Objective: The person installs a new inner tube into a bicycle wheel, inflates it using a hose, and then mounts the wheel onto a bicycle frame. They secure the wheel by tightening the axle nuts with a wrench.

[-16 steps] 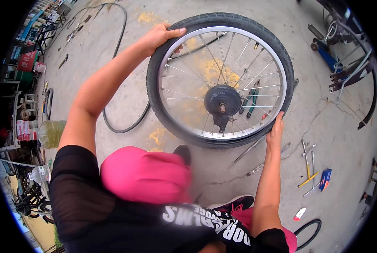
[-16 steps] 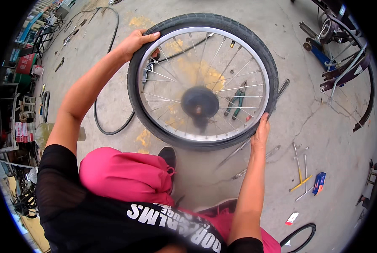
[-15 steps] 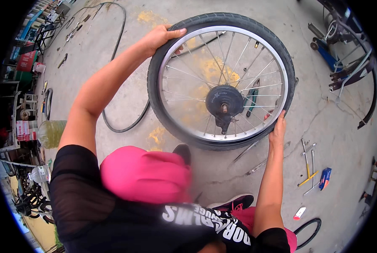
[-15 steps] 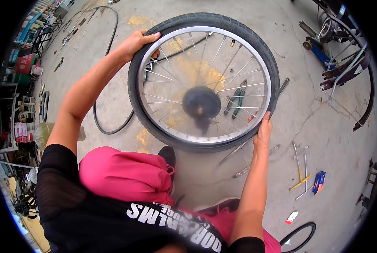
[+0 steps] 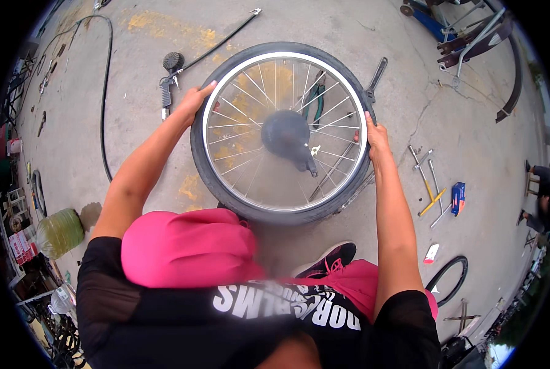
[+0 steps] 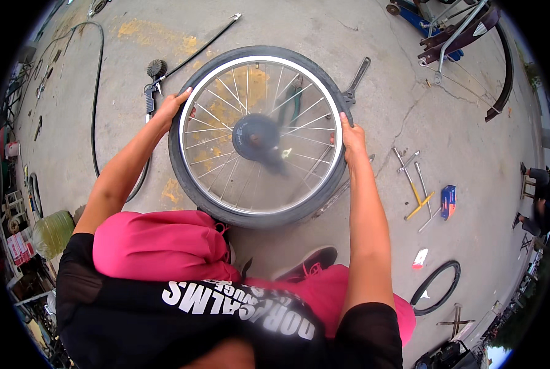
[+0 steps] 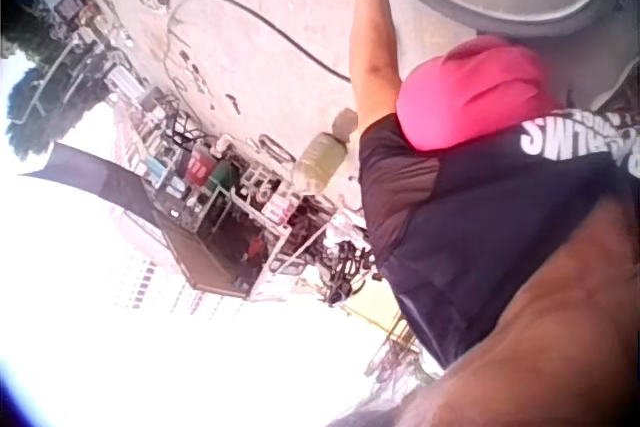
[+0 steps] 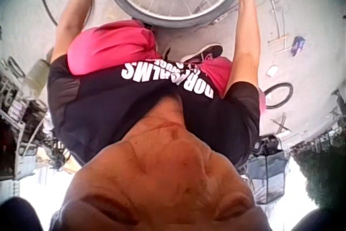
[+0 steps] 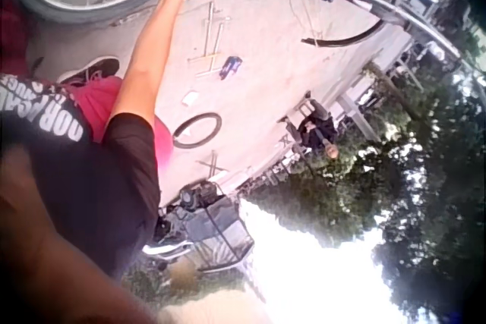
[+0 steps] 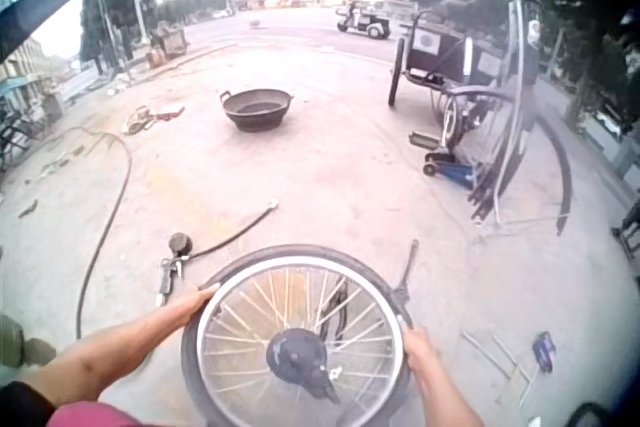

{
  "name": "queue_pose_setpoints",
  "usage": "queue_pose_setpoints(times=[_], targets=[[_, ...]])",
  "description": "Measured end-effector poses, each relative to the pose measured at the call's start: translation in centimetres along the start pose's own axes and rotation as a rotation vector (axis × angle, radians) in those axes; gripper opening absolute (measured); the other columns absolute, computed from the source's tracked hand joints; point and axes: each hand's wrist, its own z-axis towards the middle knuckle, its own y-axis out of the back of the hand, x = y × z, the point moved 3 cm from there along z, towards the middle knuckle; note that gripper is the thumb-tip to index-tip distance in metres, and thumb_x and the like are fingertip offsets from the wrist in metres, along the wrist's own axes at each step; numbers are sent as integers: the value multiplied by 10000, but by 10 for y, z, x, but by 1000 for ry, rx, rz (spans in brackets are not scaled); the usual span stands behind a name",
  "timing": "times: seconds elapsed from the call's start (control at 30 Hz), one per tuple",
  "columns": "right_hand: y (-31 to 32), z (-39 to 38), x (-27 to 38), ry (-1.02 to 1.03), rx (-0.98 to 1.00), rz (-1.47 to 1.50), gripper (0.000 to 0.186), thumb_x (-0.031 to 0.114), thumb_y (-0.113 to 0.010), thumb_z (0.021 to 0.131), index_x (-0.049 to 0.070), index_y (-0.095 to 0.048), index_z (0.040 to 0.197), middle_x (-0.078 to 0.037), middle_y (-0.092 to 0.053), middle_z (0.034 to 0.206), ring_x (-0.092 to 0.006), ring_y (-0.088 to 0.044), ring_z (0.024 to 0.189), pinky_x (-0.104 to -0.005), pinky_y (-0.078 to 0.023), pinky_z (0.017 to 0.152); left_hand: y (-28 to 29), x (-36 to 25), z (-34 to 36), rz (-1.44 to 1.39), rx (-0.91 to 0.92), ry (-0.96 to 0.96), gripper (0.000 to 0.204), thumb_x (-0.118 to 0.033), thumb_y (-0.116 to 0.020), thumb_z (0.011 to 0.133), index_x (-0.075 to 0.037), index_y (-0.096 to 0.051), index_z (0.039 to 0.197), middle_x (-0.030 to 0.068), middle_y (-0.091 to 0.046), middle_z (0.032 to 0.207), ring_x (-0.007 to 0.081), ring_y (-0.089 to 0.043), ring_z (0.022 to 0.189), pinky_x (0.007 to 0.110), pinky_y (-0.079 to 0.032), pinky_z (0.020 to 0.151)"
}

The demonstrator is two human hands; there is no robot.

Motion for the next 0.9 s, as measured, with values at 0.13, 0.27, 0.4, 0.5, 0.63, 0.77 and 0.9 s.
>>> queue_pose_setpoints(times=[0.13, 0.27, 0.4, 0.5, 0.63, 0.77, 0.9], targets=[[6, 18, -9, -17, 25, -41, 508, 488, -655, 872, -14, -579, 845, -142, -622, 655, -213, -608, 488, -322, -497, 441, 3, 21, 27, 27, 105, 81, 577, -508, -659, 852, 53, -632, 982, 156, -671, 775, 208, -661, 629, 328, -542, 572], [8, 21, -10, 9, 17, -39, 554, 513, -644, 868, -34, -584, 929, -119, -619, 674, -209, -612, 487, -319, -503, 440, -2, 14, 39, 68, 75, 15, 650, -531, -693, 812, 72, -602, 1038, 158, -664, 799, 213, -664, 631, 330, -555, 580], [7, 26, -5, -17, 15, -89, 574, 511, -629, 879, -52, -581, 979, -124, -625, 732, -210, -625, 518, -324, -514, 464, -5, -2, 43, 156, 90, 6, 740, -550, -678, 812, 110, -560, 1124, 204, -665, 904, 241, -681, 733, 350, -564, 659], [12, 14, -4, 60, 64, -76, 615, 555, -599, 881, -48, -585, 1001, -129, -627, 729, -217, -647, 593, -332, -529, 511, -1, 7, 35, 123, 85, 8, 781, -563, -667, 814, 105, -531, 1196, 223, -656, 997, 256, -682, 794, 359, -564, 700], [22, -15, -49, -95, 42, 106, 600, 467, -602, 907, -82, -525, 1138, -159, -615, 819, -272, -658, 640, -392, -567, 544, -1, 47, -8, -112, 50, 99, 557, -493, -644, 868, 16, -540, 1070, 144, -633, 824, 219, -653, 662, 401, -574, 580], [19, -18, -42, -72, 25, 147, 529, 445, -567, 935, -52, -512, 1106, -166, -610, 820, -274, -653, 635, -410, -576, 553, -7, 45, -11, -222, 65, 100, 485, -466, -598, 910, 3, -543, 1024, 125, -620, 765, 216, -634, 613, 384, -566, 544], [21, -7, -59, -108, 50, 166, 515, 466, -555, 937, -23, -517, 1093, -163, -634, 845, -258, -658, 693, -396, -585, 597, -2, 57, -1, -364, 72, 151, 480, -444, -587, 924, 23, -562, 1033, 146, -630, 777, 235, -636, 604, 384, -570, 536]])
